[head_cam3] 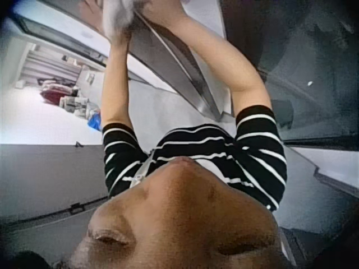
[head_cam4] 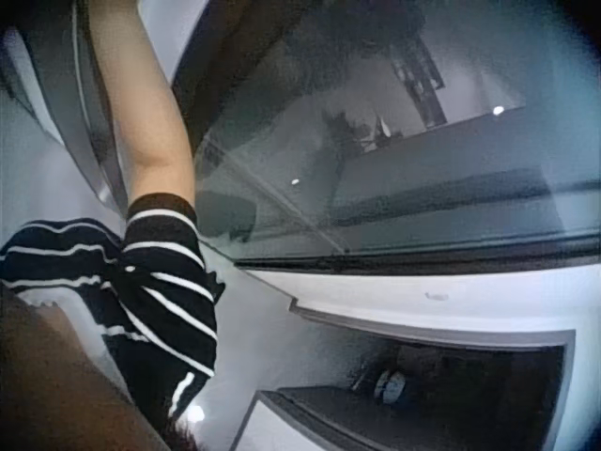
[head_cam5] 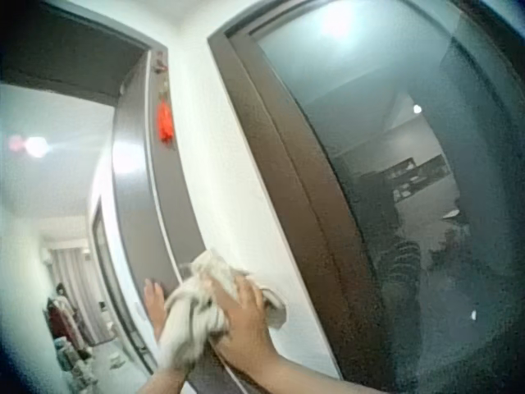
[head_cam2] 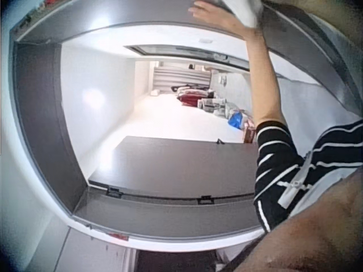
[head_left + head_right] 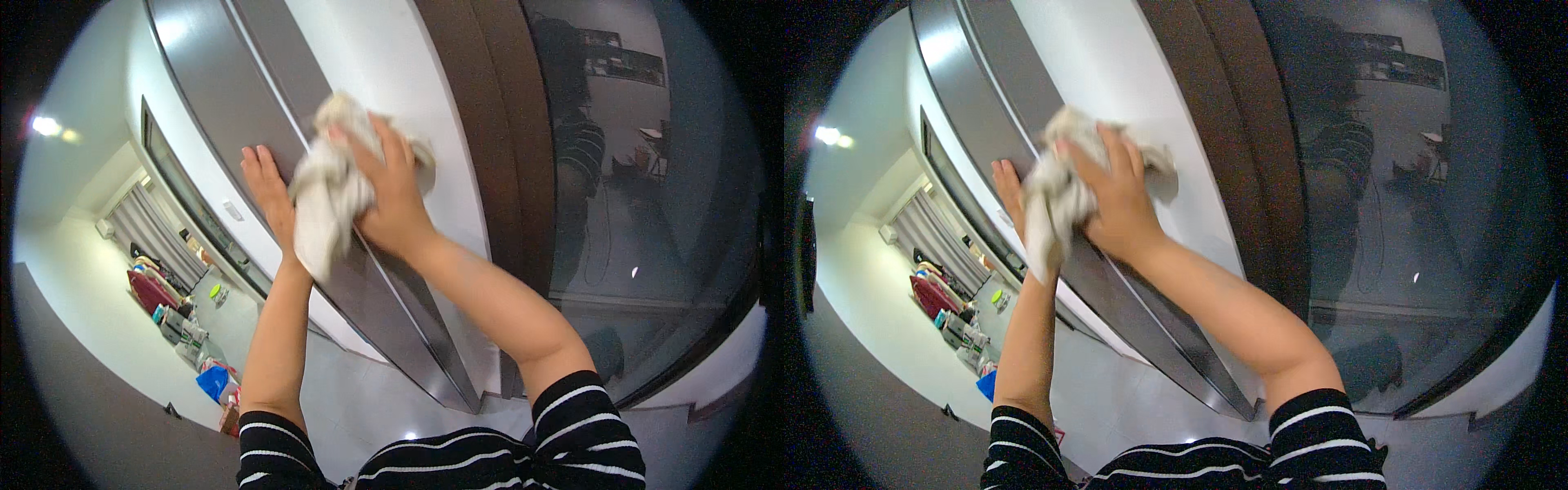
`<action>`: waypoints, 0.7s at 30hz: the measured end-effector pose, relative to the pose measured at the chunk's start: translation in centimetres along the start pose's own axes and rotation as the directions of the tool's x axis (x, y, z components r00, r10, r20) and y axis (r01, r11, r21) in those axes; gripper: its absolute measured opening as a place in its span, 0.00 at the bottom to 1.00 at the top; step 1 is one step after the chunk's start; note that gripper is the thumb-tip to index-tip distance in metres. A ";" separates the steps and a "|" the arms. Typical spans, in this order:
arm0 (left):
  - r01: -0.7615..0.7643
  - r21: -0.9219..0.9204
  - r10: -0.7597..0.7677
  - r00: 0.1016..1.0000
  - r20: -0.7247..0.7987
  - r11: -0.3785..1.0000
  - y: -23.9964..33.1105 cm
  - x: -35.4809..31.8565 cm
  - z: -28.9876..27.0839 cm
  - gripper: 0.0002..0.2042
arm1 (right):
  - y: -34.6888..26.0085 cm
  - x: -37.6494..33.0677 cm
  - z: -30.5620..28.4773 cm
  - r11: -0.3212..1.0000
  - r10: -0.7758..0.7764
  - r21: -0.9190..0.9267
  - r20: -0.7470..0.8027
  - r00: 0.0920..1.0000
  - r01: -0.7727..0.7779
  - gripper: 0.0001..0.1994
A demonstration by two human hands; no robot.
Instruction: The person wipes the surface of a grey door with a white cloth. They clean the door's flat panels and the vertical frame, moving the cloth in circular and vertical motions. The person also wipes the glass panel on the door.
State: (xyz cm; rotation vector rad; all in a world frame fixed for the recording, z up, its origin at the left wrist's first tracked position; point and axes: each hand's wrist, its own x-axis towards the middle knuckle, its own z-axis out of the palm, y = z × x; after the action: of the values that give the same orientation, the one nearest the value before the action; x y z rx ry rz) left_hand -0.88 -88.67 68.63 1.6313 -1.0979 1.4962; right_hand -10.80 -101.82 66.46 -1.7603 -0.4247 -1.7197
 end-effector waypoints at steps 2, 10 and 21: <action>0.018 -0.269 -0.019 1.000 -0.002 0.963 -0.7 -0.8 -0.2 0.39 | 0.0 1.7 0.8 0.997 0.039 0.071 -0.048 0.998 -0.036 0.36; -0.201 -0.055 0.204 0.977 0.065 0.978 -0.8 -4.3 -0.7 0.29 | 1.7 -22.8 0.5 0.957 0.154 -0.235 -0.079 0.985 -0.168 0.25; -0.256 -0.129 0.263 0.964 0.041 0.958 -4.2 -7.6 0.2 0.30 | -4.6 7.7 1.6 0.858 -0.464 -0.330 -0.167 0.870 0.394 0.35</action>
State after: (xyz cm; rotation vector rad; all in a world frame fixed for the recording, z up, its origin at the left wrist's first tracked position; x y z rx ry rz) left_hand 2.99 -85.94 61.42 1.4983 -1.4536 1.5170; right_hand -11.68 -98.88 75.04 -1.7044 -0.5141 -2.3937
